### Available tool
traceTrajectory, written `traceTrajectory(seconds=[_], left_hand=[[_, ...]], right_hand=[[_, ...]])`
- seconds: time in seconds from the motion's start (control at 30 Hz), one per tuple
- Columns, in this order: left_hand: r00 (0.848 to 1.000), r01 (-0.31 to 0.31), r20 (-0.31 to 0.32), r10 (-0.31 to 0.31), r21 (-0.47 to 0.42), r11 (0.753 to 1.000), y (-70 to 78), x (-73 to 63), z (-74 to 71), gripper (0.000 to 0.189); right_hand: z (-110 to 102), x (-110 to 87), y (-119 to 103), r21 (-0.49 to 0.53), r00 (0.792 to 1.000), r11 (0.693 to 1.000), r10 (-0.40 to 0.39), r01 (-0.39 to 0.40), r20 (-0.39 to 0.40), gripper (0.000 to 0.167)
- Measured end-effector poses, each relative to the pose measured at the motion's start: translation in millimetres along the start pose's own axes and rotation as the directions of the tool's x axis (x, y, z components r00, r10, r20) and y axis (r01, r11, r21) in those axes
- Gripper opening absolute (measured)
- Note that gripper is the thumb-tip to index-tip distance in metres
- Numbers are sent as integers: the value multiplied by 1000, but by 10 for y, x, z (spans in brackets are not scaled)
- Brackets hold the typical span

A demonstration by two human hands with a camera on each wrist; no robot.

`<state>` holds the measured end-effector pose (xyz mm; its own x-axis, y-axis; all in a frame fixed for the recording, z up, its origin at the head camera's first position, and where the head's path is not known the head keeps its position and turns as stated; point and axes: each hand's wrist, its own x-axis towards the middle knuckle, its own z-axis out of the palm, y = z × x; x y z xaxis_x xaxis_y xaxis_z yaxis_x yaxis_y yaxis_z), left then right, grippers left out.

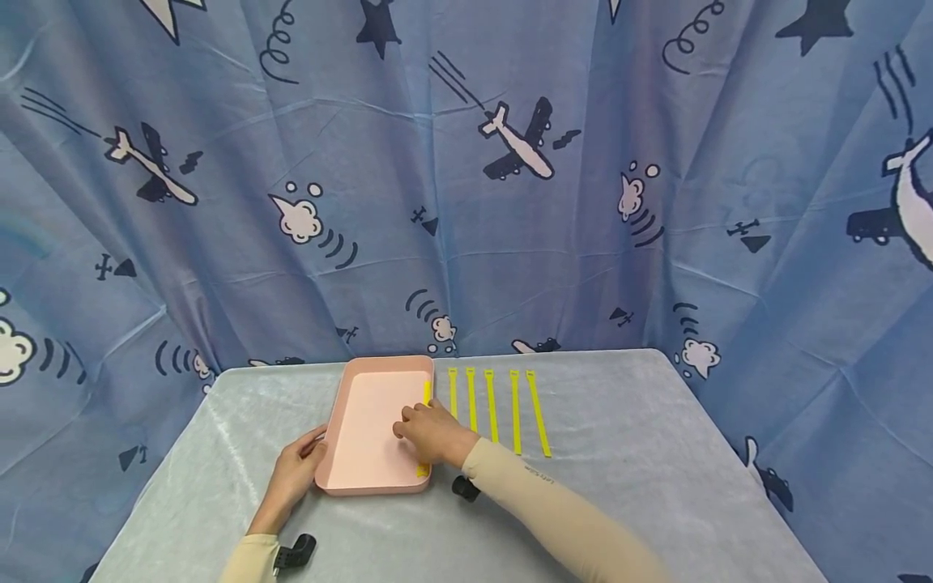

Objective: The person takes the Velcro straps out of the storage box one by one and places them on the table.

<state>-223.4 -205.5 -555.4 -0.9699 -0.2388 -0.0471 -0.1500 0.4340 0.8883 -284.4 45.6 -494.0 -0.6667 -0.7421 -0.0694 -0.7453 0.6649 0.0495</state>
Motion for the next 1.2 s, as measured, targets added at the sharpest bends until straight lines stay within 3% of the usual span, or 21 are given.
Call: traceTrajectory(seconds=[0.23,0.47,0.63,0.97,1.2], left_hand=[[1000,-8,10,8,-5,1000,3,3,16,41],[1000,-18,1,18,-3,1000,-1,17,17,41],[1000,-13,-3,13,-4,1000,-18,16,21,41],[1000,-12,3,12,3,1000,-15,7,3,41],[1000,-23,-3,23,-3,1000,1,19,-6,40]], right_hand=[[75,20,13,-21,1000,1000,15,-15,-14,36],[179,71,-7,-52,994,998,-43,38,-102,32],[191,91,-23,-37,991,998,-58,53,-123,30],[161,190,95,9,999,999,-37,37,-32,44],[189,279,127,-46,999,998,-39,39,-7,29]])
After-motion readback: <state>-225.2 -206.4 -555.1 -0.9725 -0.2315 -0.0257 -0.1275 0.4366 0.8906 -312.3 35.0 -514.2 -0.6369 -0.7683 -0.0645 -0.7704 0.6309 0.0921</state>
